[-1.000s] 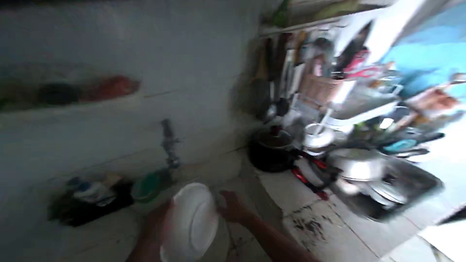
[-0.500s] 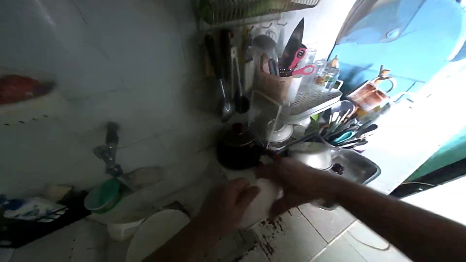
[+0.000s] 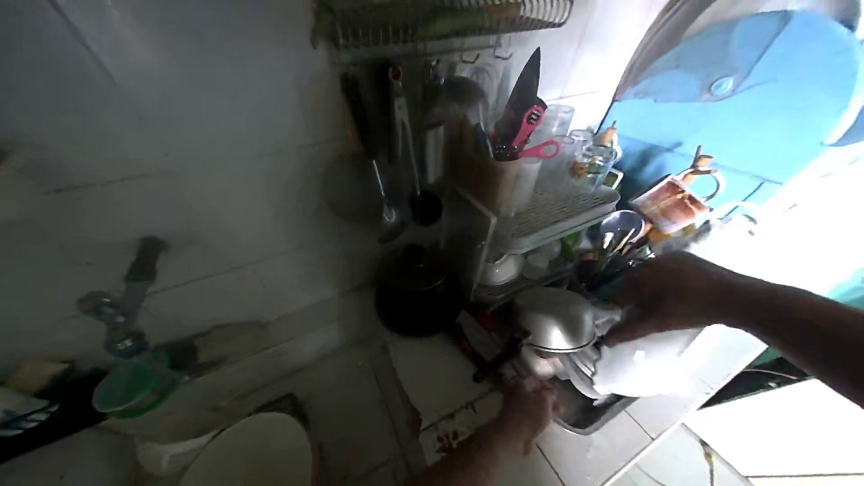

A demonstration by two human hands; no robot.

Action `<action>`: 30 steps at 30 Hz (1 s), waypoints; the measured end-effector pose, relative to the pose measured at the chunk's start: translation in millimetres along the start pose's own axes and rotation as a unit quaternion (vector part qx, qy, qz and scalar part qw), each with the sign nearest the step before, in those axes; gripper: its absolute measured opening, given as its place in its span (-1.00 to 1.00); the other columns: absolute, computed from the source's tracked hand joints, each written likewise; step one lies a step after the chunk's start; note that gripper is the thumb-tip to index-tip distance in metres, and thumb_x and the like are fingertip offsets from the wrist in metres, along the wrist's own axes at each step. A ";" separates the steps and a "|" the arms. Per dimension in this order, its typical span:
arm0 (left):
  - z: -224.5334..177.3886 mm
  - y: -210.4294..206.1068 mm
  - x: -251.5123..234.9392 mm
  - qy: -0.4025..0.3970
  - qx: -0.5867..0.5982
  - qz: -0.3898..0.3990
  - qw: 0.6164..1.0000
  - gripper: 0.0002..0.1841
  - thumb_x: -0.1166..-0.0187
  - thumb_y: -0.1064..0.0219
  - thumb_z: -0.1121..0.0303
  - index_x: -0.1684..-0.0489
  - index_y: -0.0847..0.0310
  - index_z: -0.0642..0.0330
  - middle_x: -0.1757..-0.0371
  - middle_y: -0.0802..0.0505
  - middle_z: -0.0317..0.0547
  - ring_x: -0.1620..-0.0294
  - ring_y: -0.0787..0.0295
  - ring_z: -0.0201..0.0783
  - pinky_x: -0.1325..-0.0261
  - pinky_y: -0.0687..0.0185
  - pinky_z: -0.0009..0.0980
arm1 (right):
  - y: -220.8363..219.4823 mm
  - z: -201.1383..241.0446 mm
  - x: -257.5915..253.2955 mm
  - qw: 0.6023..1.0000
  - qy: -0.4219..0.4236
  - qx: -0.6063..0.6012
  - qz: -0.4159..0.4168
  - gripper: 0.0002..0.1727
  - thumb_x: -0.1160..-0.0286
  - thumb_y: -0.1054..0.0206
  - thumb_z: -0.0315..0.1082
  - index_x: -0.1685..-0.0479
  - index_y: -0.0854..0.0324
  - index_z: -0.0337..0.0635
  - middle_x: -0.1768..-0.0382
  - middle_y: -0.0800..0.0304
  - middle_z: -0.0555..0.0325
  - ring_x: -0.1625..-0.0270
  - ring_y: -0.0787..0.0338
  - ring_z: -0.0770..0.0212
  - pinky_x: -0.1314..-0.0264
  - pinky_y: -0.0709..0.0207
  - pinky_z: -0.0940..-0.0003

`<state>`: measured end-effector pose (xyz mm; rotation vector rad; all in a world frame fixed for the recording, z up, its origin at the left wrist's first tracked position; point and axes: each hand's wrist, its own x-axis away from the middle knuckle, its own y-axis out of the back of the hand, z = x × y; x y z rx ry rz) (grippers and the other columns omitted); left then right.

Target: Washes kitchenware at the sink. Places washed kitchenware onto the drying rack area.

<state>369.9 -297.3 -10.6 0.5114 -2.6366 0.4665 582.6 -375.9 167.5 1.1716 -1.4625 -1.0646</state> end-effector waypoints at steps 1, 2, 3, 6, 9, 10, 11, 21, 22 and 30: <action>6.0 -16.5 -18.0 0.025 0.033 -0.020 0.999 -0.61 -0.80 -0.13 0.42 -0.47 -0.42 0.51 -0.35 -0.67 0.29 -0.22 -0.74 -0.07 -0.32 -0.67 -0.23 | -4.9 -4.7 0.0 0.999 -0.002 0.006 0.032 -0.25 -0.01 -0.45 0.58 0.75 -0.68 0.00 0.66 -0.68 0.22 0.43 -0.76 0.09 0.27 -0.56 -0.12; 9.6 -31.8 -33.0 0.053 0.058 -0.035 0.996 -0.58 -0.79 -0.17 0.38 -0.49 -0.41 0.49 -0.39 -0.66 0.32 -0.26 -0.73 -0.01 -0.35 -0.67 -0.18 | -10.8 -9.0 0.8 0.998 -0.005 0.006 0.056 -0.24 -0.01 -0.42 0.61 0.78 -0.64 0.03 0.66 -0.67 0.25 0.42 -0.75 0.13 0.23 -0.56 -0.09; 11.6 -45.4 -46.5 0.088 0.083 -0.046 0.992 -0.52 -0.80 -0.20 0.28 -0.55 -0.37 0.45 -0.46 -0.61 0.35 -0.34 -0.69 0.07 -0.38 -0.65 -0.10 | -17.9 -13.1 1.7 0.998 0.000 0.004 0.066 -0.23 0.00 -0.40 0.64 0.80 -0.64 0.05 0.66 -0.67 0.28 0.42 -0.74 0.16 0.20 -0.56 -0.08; 12.0 -67.6 -74.9 0.157 0.167 -0.052 0.972 -0.34 -0.82 -0.17 0.08 -0.79 -0.10 0.24 -0.71 -0.38 0.28 -0.57 -0.50 0.18 -0.41 -0.60 0.08 | -35.2 -14.3 -0.5 0.995 0.038 0.020 0.086 -0.21 -0.03 -0.37 0.64 0.81 -0.64 0.02 0.65 -0.70 0.25 0.41 -0.78 0.13 0.25 -0.58 -0.08; 7.1 -69.8 -87.5 0.098 0.175 -0.105 0.974 -0.50 -0.88 -0.07 0.23 -0.63 -0.28 0.41 -0.52 -0.52 0.40 -0.35 -0.65 0.16 -0.27 -0.70 -0.02 | -40.4 -6.1 -14.8 0.984 0.008 0.032 0.177 -0.21 -0.15 -0.34 0.61 0.65 -0.71 -0.02 0.52 -0.76 0.16 0.28 -0.80 0.04 0.09 -0.56 -0.15; 7.1 -66.5 -88.1 0.082 0.154 -0.113 0.978 -0.51 -0.89 -0.04 0.25 -0.62 -0.28 0.45 -0.53 -0.52 0.43 -0.38 -0.64 0.16 -0.31 -0.67 -0.03 | -43.3 -4.2 -18.6 0.982 0.005 0.031 0.188 -0.24 -0.17 -0.35 0.59 0.58 -0.75 -0.02 0.47 -0.79 0.15 0.24 -0.82 0.02 0.06 -0.58 -0.17; 7.1 -63.7 -89.6 0.071 0.135 -0.132 0.979 -0.53 -0.88 -0.05 0.28 -0.59 -0.31 0.47 -0.50 -0.54 0.44 -0.37 -0.65 0.16 -0.30 -0.69 -0.05 | -44.5 -1.8 -22.7 0.980 0.002 0.027 0.197 -0.26 -0.19 -0.38 0.55 0.54 -0.78 -0.03 0.45 -0.81 0.12 0.21 -0.82 0.00 0.04 -0.58 -0.17; -6.2 -38.2 -55.0 -0.017 -0.065 -0.136 0.988 -0.43 -0.74 -0.19 0.46 -0.71 -0.13 0.42 -0.60 -0.45 0.41 -0.50 -0.57 0.09 -0.45 -0.63 -0.12 | -81.6 -6.3 -58.7 0.979 -0.006 0.010 0.203 -0.25 -0.15 -0.44 0.53 0.42 -0.81 -0.09 0.32 -0.86 0.05 0.07 -0.84 -0.09 -0.02 -0.58 -0.22; -7.3 -31.4 -38.9 -0.028 -0.140 -0.125 0.982 -0.42 -0.74 -0.16 0.47 -0.73 -0.11 0.46 -0.60 -0.49 0.41 -0.55 -0.56 0.07 -0.56 -0.52 -0.14 | -81.0 -3.6 -62.0 0.977 -0.008 0.012 0.212 -0.22 -0.15 -0.43 0.54 0.43 -0.80 -0.13 0.32 -0.85 0.02 0.06 -0.84 -0.10 -0.02 -0.58 -0.21; 39.5 58.6 66.1 -0.080 -0.249 -0.014 0.965 -0.61 -0.77 -0.05 0.53 -0.52 -0.43 0.47 -0.43 -0.69 0.31 -0.26 -0.82 0.04 -0.41 -0.69 -0.11 | -111.4 11.2 -73.2 0.994 0.019 -0.051 0.096 -0.41 -0.21 -0.53 0.37 0.25 -0.86 -0.02 0.24 -0.88 0.12 0.02 -0.85 -0.01 -0.15 -0.64 -0.14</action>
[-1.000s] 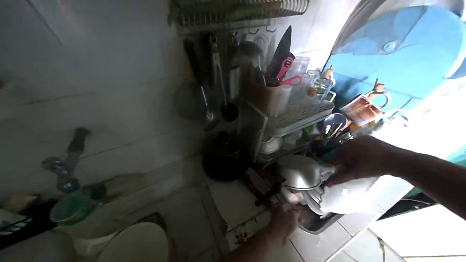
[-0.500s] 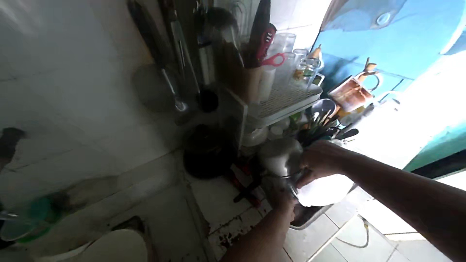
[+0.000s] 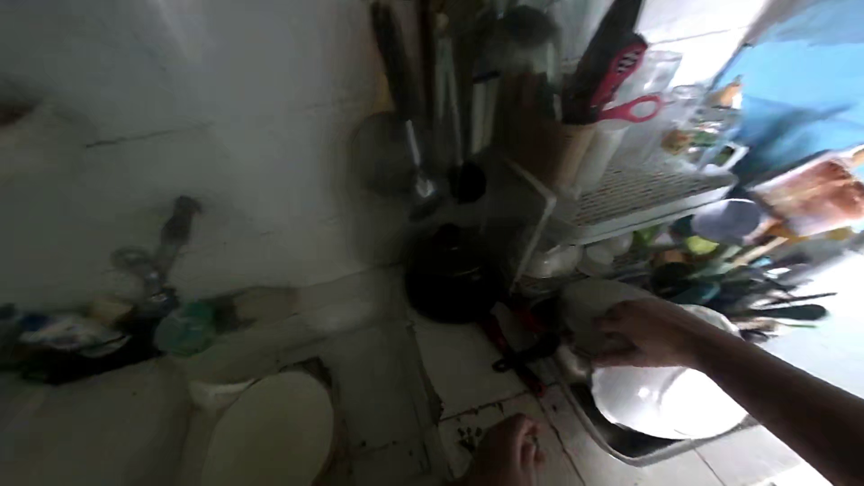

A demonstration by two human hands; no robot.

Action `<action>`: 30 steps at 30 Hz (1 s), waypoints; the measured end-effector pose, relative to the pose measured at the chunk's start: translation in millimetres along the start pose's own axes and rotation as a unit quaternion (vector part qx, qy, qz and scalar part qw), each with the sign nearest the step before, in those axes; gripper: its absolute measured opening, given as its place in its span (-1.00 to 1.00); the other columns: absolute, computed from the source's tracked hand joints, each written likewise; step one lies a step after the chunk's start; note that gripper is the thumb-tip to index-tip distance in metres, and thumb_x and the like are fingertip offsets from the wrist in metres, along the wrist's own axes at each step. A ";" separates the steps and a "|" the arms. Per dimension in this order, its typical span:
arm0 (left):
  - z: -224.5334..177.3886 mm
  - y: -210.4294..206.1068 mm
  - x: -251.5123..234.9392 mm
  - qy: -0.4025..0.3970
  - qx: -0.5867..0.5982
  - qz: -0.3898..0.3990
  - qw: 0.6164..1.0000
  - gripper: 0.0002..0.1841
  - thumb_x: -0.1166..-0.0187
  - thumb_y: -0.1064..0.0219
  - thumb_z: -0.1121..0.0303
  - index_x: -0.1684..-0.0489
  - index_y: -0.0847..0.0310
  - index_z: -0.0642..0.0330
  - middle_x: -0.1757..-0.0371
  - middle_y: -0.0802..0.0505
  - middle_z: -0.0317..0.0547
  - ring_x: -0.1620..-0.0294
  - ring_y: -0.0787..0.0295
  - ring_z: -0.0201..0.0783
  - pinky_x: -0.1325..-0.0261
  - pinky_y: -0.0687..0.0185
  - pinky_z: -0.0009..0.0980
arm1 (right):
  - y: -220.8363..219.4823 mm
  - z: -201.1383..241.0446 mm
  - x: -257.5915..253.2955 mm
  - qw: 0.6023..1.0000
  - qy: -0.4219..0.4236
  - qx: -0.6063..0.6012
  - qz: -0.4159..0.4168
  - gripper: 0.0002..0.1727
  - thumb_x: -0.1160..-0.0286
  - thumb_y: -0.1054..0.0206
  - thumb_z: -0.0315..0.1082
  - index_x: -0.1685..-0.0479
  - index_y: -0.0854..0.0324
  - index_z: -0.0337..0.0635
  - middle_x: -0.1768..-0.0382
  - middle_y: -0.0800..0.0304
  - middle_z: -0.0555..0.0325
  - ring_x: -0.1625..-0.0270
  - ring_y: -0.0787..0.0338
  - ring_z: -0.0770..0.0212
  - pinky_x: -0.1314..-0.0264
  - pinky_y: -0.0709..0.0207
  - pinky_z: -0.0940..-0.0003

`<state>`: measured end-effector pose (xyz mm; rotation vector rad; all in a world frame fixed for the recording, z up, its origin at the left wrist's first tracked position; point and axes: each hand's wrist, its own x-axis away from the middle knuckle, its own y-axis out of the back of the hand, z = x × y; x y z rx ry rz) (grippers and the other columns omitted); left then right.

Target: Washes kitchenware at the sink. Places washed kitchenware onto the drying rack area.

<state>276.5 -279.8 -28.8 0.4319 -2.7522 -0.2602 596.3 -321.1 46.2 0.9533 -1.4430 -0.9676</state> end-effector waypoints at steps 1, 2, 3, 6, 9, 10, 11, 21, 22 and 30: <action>12.8 10.7 15.5 0.005 -0.009 -0.010 1.000 -0.62 -0.77 -0.05 0.53 -0.49 -0.45 0.49 -0.37 -0.72 0.33 -0.23 -0.82 0.05 -0.39 -0.69 -0.10 | -6.2 0.1 -1.9 0.998 0.026 -0.012 -0.048 -0.41 -0.17 -0.56 0.36 0.25 -0.86 -0.02 0.21 -0.88 0.12 0.00 -0.85 -0.01 -0.16 -0.66 -0.13; 26.3 19.9 29.9 0.005 -0.018 -0.025 1.000 -0.63 -0.77 -0.07 0.52 -0.45 -0.49 0.51 -0.33 -0.74 0.34 -0.22 -0.81 0.06 -0.39 -0.68 -0.10 | -12.7 -1.7 -2.7 0.990 0.062 -0.020 -0.121 -0.42 -0.13 -0.58 0.33 0.32 -0.86 -0.04 0.22 -0.84 0.10 0.02 -0.83 -0.03 -0.10 -0.68 -0.14; 37.5 29.4 43.1 0.010 -0.024 -0.032 0.999 -0.64 -0.78 -0.08 0.50 -0.43 -0.50 0.52 -0.32 -0.74 0.35 -0.23 -0.81 0.08 -0.40 -0.68 -0.08 | -20.0 -5.3 -3.3 0.977 0.088 -0.021 -0.195 -0.43 -0.12 -0.52 0.33 0.36 -0.84 -0.05 0.23 -0.78 0.06 0.01 -0.78 -0.09 -0.07 -0.66 -0.18; 59.3 63.8 83.3 0.062 -0.034 -0.049 0.996 -0.63 -0.81 -0.05 0.46 -0.47 -0.49 0.47 -0.35 -0.74 0.31 -0.24 -0.81 0.05 -0.40 -0.68 -0.08 | -22.5 3.9 -2.2 0.958 0.060 0.014 -0.280 -0.59 -0.30 -0.42 0.04 0.23 -0.83 -0.15 0.06 -0.77 -0.20 -0.18 -0.72 -0.38 -0.23 -0.54 -0.43; 76.1 109.2 119.3 0.116 -0.077 -0.105 0.985 -0.61 -0.82 -0.06 0.42 -0.53 -0.48 0.37 -0.39 -0.72 0.25 -0.28 -0.79 0.02 -0.43 -0.66 -0.11 | 24.5 66.9 -12.1 0.978 -0.046 0.038 -0.202 -0.67 -0.35 -0.59 -0.29 -0.04 -0.80 -0.25 -0.20 -0.73 -0.36 -0.37 -0.62 -0.47 -0.37 -0.42 -0.46; 86.5 123.3 131.9 0.134 -0.105 -0.140 0.975 -0.60 -0.82 -0.07 0.37 -0.54 -0.49 0.34 -0.38 -0.73 0.23 -0.30 -0.78 0.00 -0.46 -0.64 -0.12 | 43.6 96.1 -18.0 0.984 -0.051 0.056 -0.163 -0.66 -0.36 -0.59 -0.26 -0.08 -0.80 -0.17 -0.19 -0.74 -0.27 -0.35 -0.65 -0.39 -0.35 -0.47 -0.40; 97.8 137.5 145.1 0.159 -0.124 -0.181 0.963 -0.58 -0.82 -0.07 0.33 -0.54 -0.50 0.32 -0.40 -0.73 0.22 -0.35 -0.75 -0.01 -0.50 -0.61 -0.13 | 63.6 128.0 -24.1 0.990 -0.048 0.057 -0.115 -0.68 -0.42 -0.55 -0.20 -0.11 -0.79 -0.07 -0.18 -0.77 -0.15 -0.33 -0.69 -0.29 -0.34 -0.52 -0.33; 210.2 226.3 260.8 0.475 -0.105 -0.361 0.796 -0.10 -0.65 -0.31 -0.06 -0.73 -0.09 0.55 -0.74 -0.30 0.44 -0.79 -0.20 0.21 -0.77 -0.18 -0.01 | 1.0 374.2 -126.4 0.937 0.046 -0.306 0.161 -0.55 -0.79 -0.19 -0.13 -0.36 -0.61 -0.33 -0.20 -0.76 -0.27 -0.28 -0.75 -0.15 -0.39 -0.53 -0.10; 221.3 228.4 267.1 0.478 -0.079 -0.366 0.795 -0.12 -0.66 -0.32 -0.05 -0.72 -0.11 0.55 -0.73 -0.33 0.42 -0.77 -0.26 0.18 -0.75 -0.24 -0.03 | -21.1 400.8 -137.6 0.931 0.001 -0.320 0.174 -0.50 -0.80 -0.16 -0.04 -0.35 -0.61 -0.31 -0.19 -0.76 -0.26 -0.27 -0.76 -0.16 -0.37 -0.54 -0.11; 257.5 243.3 294.0 0.443 0.024 -0.327 0.835 -0.48 -0.76 -0.21 0.10 -0.48 -0.54 0.36 -0.43 -0.70 0.26 -0.49 -0.64 0.10 -0.55 -0.51 0.02 | -81.8 517.8 -163.7 0.891 -0.225 -0.369 0.139 -0.46 -0.73 -0.27 -0.10 -0.42 -0.53 -0.41 -0.40 -0.64 -0.33 -0.49 -0.64 -0.22 -0.51 -0.48 -0.12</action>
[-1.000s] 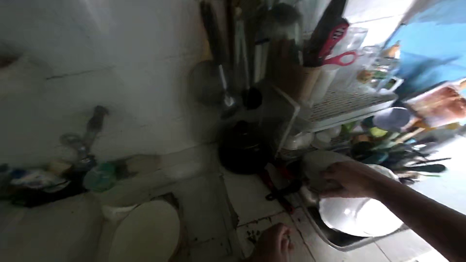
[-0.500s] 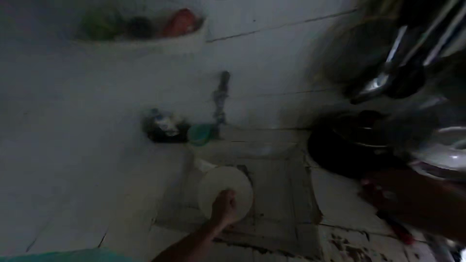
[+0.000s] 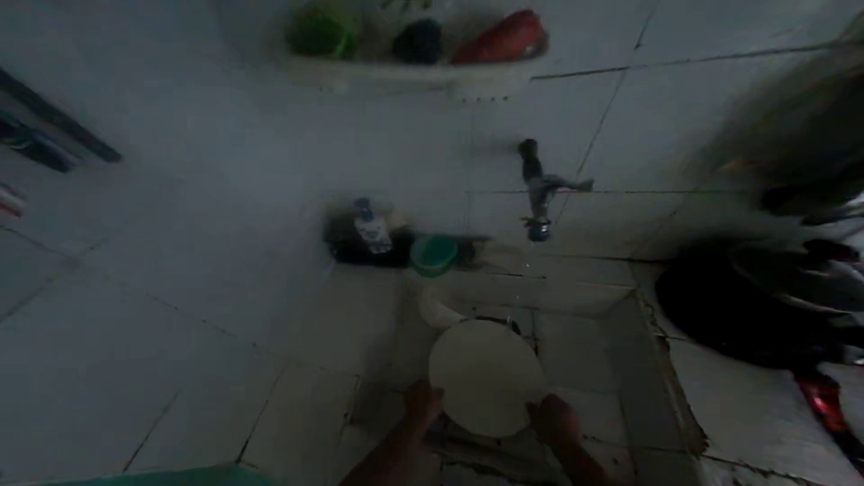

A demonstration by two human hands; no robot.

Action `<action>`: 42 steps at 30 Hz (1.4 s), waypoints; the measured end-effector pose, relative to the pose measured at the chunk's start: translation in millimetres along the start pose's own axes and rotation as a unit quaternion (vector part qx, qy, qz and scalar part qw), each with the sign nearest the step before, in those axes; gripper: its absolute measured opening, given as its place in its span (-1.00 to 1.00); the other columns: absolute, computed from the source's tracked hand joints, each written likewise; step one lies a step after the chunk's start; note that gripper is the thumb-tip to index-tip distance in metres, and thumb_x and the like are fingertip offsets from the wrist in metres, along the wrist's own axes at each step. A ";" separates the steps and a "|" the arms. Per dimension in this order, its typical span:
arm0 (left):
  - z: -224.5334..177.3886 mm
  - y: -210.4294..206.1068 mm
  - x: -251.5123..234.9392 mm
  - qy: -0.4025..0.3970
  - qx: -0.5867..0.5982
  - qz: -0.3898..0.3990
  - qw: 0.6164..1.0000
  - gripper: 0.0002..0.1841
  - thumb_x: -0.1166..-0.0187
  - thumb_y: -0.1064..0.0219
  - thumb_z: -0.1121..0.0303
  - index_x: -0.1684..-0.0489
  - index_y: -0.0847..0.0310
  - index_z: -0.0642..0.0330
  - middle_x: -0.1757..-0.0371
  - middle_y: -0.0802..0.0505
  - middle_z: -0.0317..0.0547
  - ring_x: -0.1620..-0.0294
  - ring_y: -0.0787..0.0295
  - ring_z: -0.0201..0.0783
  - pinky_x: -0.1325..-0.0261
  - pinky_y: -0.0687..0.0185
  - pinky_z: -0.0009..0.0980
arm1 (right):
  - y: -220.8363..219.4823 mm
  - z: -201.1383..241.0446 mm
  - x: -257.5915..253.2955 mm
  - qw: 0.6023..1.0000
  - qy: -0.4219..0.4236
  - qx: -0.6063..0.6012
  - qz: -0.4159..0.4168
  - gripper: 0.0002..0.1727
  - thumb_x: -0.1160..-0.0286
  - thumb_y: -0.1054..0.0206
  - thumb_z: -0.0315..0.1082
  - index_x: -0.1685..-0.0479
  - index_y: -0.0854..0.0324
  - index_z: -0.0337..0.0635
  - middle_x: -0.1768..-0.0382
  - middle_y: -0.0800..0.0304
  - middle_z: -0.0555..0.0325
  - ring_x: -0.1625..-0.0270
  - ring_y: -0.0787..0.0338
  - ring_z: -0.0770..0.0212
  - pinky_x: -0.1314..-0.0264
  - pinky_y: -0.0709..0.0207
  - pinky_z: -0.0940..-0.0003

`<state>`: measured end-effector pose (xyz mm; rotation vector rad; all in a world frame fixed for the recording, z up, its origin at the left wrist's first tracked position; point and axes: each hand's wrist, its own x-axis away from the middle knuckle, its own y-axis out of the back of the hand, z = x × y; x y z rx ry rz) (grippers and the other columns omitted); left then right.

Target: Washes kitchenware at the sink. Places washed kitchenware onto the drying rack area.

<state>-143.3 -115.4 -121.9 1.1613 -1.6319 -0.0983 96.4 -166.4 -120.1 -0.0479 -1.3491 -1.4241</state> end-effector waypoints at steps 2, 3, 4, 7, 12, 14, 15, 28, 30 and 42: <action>7.2 -0.6 -1.0 -0.004 0.044 0.013 0.999 -0.52 -0.76 -0.21 0.16 -0.46 -0.54 0.35 -0.39 -0.72 0.25 -0.39 -0.71 0.06 -0.47 -0.60 -0.02 | -2.2 3.0 2.9 1.000 -0.016 0.019 -0.011 -0.47 -0.74 -0.23 -0.13 -0.43 -0.53 -0.43 -0.45 -0.60 -0.34 -0.53 -0.61 -0.22 -0.55 -0.45 -0.13; 12.5 -2.8 -2.1 0.001 0.085 0.017 0.996 -0.55 -0.74 -0.24 0.19 -0.42 -0.56 0.35 -0.34 -0.74 0.24 -0.29 -0.77 0.03 -0.38 -0.67 -0.06 | -2.5 2.4 4.3 0.999 -0.021 0.031 0.000 -0.46 -0.77 -0.20 -0.12 -0.45 -0.51 -0.44 -0.48 -0.57 -0.33 -0.55 -0.59 -0.20 -0.58 -0.43 -0.10; 16.4 -4.7 -2.2 0.003 0.138 0.019 0.990 -0.59 -0.73 -0.26 0.24 -0.37 -0.57 0.36 -0.24 -0.77 0.22 -0.12 -0.83 -0.03 -0.24 -0.75 -0.12 | -2.4 0.8 5.2 0.999 -0.023 0.034 0.011 -0.46 -0.78 -0.17 -0.11 -0.43 -0.52 -0.44 -0.46 -0.59 -0.33 -0.52 -0.62 -0.19 -0.56 -0.45 -0.08; 17.7 -2.4 7.4 -0.007 0.251 0.040 0.967 -0.59 -0.72 -0.30 0.24 -0.31 -0.55 0.42 -0.06 -0.77 0.19 0.14 -0.81 -0.11 0.00 -0.77 -0.22 | -8.3 -6.4 15.5 0.996 -0.032 -0.074 0.031 -0.51 -0.85 -0.09 -0.14 -0.35 -0.57 -0.46 -0.30 -0.69 -0.34 -0.33 -0.74 -0.16 -0.40 -0.55 -0.07; 15.0 -4.4 12.4 -0.033 0.181 0.050 0.982 -0.53 -0.72 -0.28 0.16 -0.39 -0.54 0.38 -0.30 -0.72 0.27 -0.24 -0.75 0.05 -0.34 -0.66 -0.03 | -1.6 -6.7 66.0 0.952 -0.018 -0.295 -0.083 -0.60 -0.87 -0.02 -0.26 -0.39 -0.45 -0.41 -0.07 -0.70 -0.33 0.05 -0.83 -0.10 0.01 -0.74 -0.05; 14.1 -11.9 11.2 -0.029 0.184 0.056 0.981 -0.54 -0.72 -0.28 0.20 -0.41 -0.52 0.40 -0.33 -0.71 0.30 -0.28 -0.74 0.07 -0.36 -0.66 -0.02 | 14.7 -7.8 80.2 0.946 0.017 -0.303 -0.109 -0.61 -0.84 -0.06 -0.27 -0.40 -0.46 -0.40 -0.02 -0.70 -0.30 0.15 -0.84 -0.05 0.11 -0.78 -0.03; 12.0 -14.3 12.8 -0.030 0.185 0.060 0.980 -0.54 -0.72 -0.27 0.21 -0.41 -0.51 0.39 -0.33 -0.71 0.29 -0.28 -0.74 0.07 -0.35 -0.66 -0.02 | 26.6 -7.2 89.0 0.949 0.036 -0.293 -0.114 -0.62 -0.83 -0.09 -0.28 -0.38 -0.47 -0.40 0.01 -0.70 -0.26 0.20 -0.84 0.00 0.15 -0.79 0.01; -60.3 0.8 56.5 -0.175 0.360 0.208 0.892 -0.43 -0.92 0.16 0.05 -0.77 -0.17 0.22 -0.52 -0.60 0.23 -0.34 -0.70 -0.01 -0.33 -0.63 -0.11 | 149.4 -40.8 124.5 0.924 0.137 -0.254 -0.249 -0.39 -0.90 0.12 -0.20 -0.73 -0.15 -0.50 -0.62 -0.36 -0.42 -0.60 -0.48 0.02 -0.66 -0.32 0.12; -85.1 13.4 65.6 -0.206 0.318 0.152 0.913 -0.41 -0.93 0.16 0.12 -0.82 -0.04 0.29 -0.65 -0.44 0.36 -0.51 -0.55 0.11 -0.47 -0.53 -0.01 | 133.1 -23.8 102.9 0.912 0.137 -0.291 -0.254 -0.40 -0.93 0.16 -0.15 -0.75 -0.17 -0.41 -0.58 -0.42 -0.34 -0.54 -0.53 0.05 -0.60 -0.38 0.11; -187.4 5.3 15.9 -0.522 -0.066 -0.176 0.832 -0.27 -0.83 0.07 -0.07 -0.87 -0.06 0.23 -0.89 -0.08 0.24 -0.93 0.26 0.19 -0.90 0.38 0.20 | 124.3 100.9 57.9 0.905 0.193 -0.307 -0.223 -0.45 -0.94 0.12 -0.14 -0.53 -0.44 -0.45 -0.40 -0.60 -0.35 -0.40 -0.63 -0.07 -0.47 -0.46 -0.04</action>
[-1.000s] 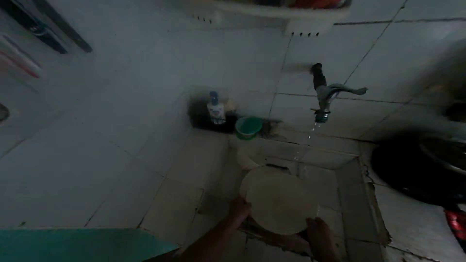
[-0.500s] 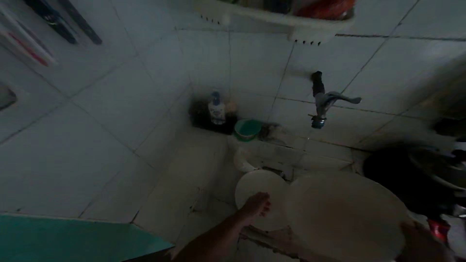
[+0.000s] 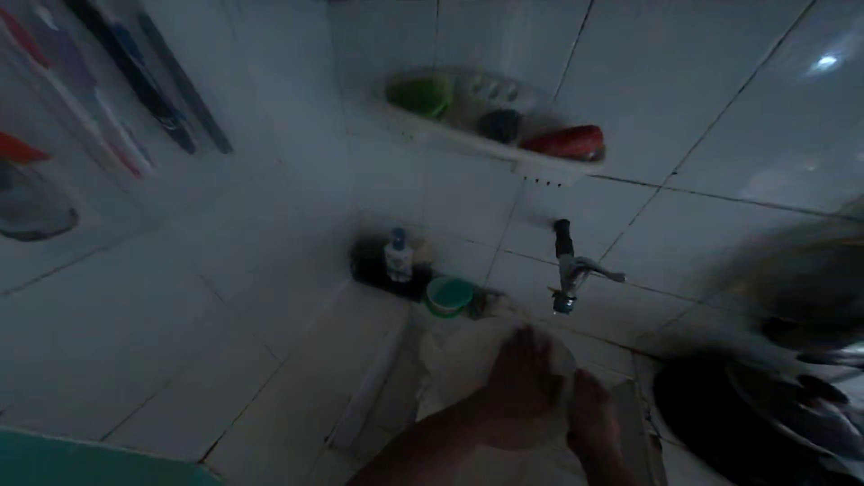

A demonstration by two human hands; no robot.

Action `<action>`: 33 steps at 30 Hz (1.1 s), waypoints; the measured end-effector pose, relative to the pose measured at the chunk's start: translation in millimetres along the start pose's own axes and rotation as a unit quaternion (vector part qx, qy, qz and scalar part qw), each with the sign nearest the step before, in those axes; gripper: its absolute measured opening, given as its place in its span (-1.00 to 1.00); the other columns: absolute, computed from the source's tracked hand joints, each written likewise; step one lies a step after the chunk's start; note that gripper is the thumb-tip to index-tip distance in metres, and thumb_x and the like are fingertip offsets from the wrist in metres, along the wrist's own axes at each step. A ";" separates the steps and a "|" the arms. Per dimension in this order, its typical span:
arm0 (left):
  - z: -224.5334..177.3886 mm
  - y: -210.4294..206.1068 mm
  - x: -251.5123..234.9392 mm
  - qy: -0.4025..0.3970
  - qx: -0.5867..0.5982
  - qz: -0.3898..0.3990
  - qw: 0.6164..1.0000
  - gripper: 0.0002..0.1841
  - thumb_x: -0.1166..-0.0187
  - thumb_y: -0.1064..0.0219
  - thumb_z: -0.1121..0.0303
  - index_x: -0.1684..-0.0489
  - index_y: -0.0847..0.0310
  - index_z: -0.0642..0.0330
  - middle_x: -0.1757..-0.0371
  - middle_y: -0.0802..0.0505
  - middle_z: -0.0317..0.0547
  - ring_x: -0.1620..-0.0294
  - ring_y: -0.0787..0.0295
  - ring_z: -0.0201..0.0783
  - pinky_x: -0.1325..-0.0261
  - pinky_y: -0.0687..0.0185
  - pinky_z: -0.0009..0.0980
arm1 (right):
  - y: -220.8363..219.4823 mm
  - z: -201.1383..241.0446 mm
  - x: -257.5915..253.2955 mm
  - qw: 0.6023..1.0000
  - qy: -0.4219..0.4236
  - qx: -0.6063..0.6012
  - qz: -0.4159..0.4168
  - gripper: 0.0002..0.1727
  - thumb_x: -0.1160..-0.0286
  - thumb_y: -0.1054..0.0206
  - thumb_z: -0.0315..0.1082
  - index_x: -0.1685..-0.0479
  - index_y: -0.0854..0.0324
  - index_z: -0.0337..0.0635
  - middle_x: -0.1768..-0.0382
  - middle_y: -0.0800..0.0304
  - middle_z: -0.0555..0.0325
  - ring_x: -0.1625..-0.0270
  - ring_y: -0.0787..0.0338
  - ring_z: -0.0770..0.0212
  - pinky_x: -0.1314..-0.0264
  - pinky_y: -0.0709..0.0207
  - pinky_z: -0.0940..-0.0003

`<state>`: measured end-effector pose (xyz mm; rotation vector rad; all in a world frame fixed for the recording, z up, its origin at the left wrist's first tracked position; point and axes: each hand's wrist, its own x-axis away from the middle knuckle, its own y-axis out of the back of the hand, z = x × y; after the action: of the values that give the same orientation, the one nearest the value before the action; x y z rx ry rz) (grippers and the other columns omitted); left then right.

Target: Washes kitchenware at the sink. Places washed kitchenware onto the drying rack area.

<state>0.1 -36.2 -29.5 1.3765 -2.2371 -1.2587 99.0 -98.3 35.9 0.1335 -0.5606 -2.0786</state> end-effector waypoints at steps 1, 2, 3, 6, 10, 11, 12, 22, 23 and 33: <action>-11.7 5.2 6.4 -0.019 0.024 0.047 0.998 -0.29 -0.83 0.03 -0.04 -0.89 -0.06 0.17 -0.89 -0.10 0.20 -0.93 0.23 0.15 -0.89 0.35 0.22 | 5.2 -1.5 -11.0 1.000 0.008 0.003 -0.020 -0.44 -0.94 0.12 -0.14 -0.56 -0.41 -0.46 -0.42 -0.59 -0.38 -0.42 -0.63 -0.10 -0.49 -0.46 -0.07; -17.7 8.0 14.0 -0.011 0.031 0.094 0.995 -0.29 -0.81 -0.01 -0.03 -0.89 -0.06 0.14 -0.90 -0.10 0.16 -0.93 0.20 0.13 -0.87 0.31 0.24 | 15.8 -3.1 -19.4 0.999 0.012 0.017 -0.029 -0.42 -0.94 0.14 -0.13 -0.62 -0.35 -0.46 -0.49 -0.52 -0.42 -0.50 -0.59 -0.17 -0.56 -0.40 -0.12; -18.8 13.0 21.6 0.023 0.025 0.134 0.990 -0.25 -0.78 -0.05 -0.06 -0.90 -0.02 0.15 -0.91 -0.07 0.13 -0.94 0.23 0.12 -0.85 0.30 0.26 | 28.6 -5.7 -27.4 0.999 0.015 0.036 -0.032 -0.40 -0.95 0.16 -0.12 -0.66 -0.29 -0.45 -0.55 -0.46 -0.44 -0.57 -0.53 -0.22 -0.61 -0.35 -0.16; 10.8 15.5 20.9 0.150 -0.023 0.097 0.984 -0.15 -0.76 0.03 -0.15 -0.86 0.01 0.37 -0.88 -0.06 0.30 -0.93 0.29 0.24 -0.89 0.38 0.18 | 52.2 -5.3 -31.6 0.996 0.020 0.090 -0.010 -0.39 -0.92 0.12 -0.07 -0.59 -0.38 -0.44 -0.51 -0.50 -0.41 -0.55 -0.54 -0.23 -0.58 -0.35 -0.20; 16.5 -2.5 -10.8 0.111 0.005 -0.050 0.993 -0.13 -0.78 0.07 -0.13 -0.80 0.03 0.55 -0.84 0.00 0.52 -0.92 0.34 0.32 -0.93 0.40 0.07 | 19.2 3.9 -4.4 0.996 0.022 0.057 0.063 -0.49 -0.92 0.08 -0.18 -0.47 -0.50 -0.43 -0.35 -0.66 -0.30 -0.37 -0.66 0.00 -0.46 -0.48 0.02; 6.5 -4.9 -12.1 0.071 0.034 -0.048 0.996 -0.16 -0.78 0.00 -0.09 -0.80 -0.03 0.52 -0.84 -0.06 0.47 -0.92 0.27 0.27 -0.93 0.34 0.03 | 11.6 0.4 -7.0 0.997 0.025 0.040 0.060 -0.50 -0.92 0.08 -0.19 -0.44 -0.53 -0.43 -0.28 -0.70 -0.29 -0.29 -0.69 0.01 -0.39 -0.52 0.01; -4.9 -4.8 -6.1 0.025 0.061 -0.030 0.997 -0.21 -0.78 -0.05 -0.04 -0.81 -0.07 0.45 -0.85 -0.12 0.36 -0.92 0.17 0.18 -0.93 0.24 -0.01 | 7.7 -3.9 -12.1 0.998 0.030 0.034 0.044 -0.50 -0.92 0.08 -0.19 -0.38 -0.57 -0.43 -0.16 -0.73 -0.27 -0.17 -0.72 0.02 -0.27 -0.56 0.00; -16.8 1.9 -6.7 0.042 0.101 0.000 0.994 -0.29 -0.81 -0.04 0.05 -0.86 -0.05 0.29 -0.89 -0.14 0.13 -0.92 0.08 0.01 -0.92 0.20 -0.06 | 14.8 -1.1 -19.5 0.995 0.027 0.080 0.049 -0.48 -0.91 0.08 -0.13 -0.42 -0.58 -0.35 -0.18 -0.74 -0.30 -0.17 -0.74 -0.09 -0.26 -0.55 -0.14; -14.6 2.1 -8.6 0.062 0.053 -0.016 0.997 -0.29 -0.83 0.06 -0.02 -0.87 -0.06 0.26 -0.90 -0.13 0.11 -0.93 0.13 0.01 -0.92 0.26 0.03 | 13.9 0.1 -18.1 0.995 0.031 0.078 0.059 -0.48 -0.92 0.08 -0.13 -0.46 -0.56 -0.35 -0.23 -0.73 -0.31 -0.23 -0.74 -0.11 -0.30 -0.54 -0.15; -34.7 28.1 53.1 -0.128 0.118 0.104 0.979 -0.46 -0.75 -0.17 0.40 -0.71 -0.32 0.37 -0.78 -0.36 0.21 -0.84 -0.15 0.10 -0.85 0.03 0.03 | 30.3 30.5 -52.9 0.994 0.031 0.089 0.046 -0.44 -0.95 0.14 -0.16 -0.56 -0.41 -0.47 -0.44 -0.55 -0.47 -0.46 -0.60 -0.25 -0.50 -0.40 -0.19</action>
<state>-25.5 -93.2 0.8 1.0639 -2.6993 -1.1862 142.1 -57.8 69.7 0.2699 -0.7015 -1.9259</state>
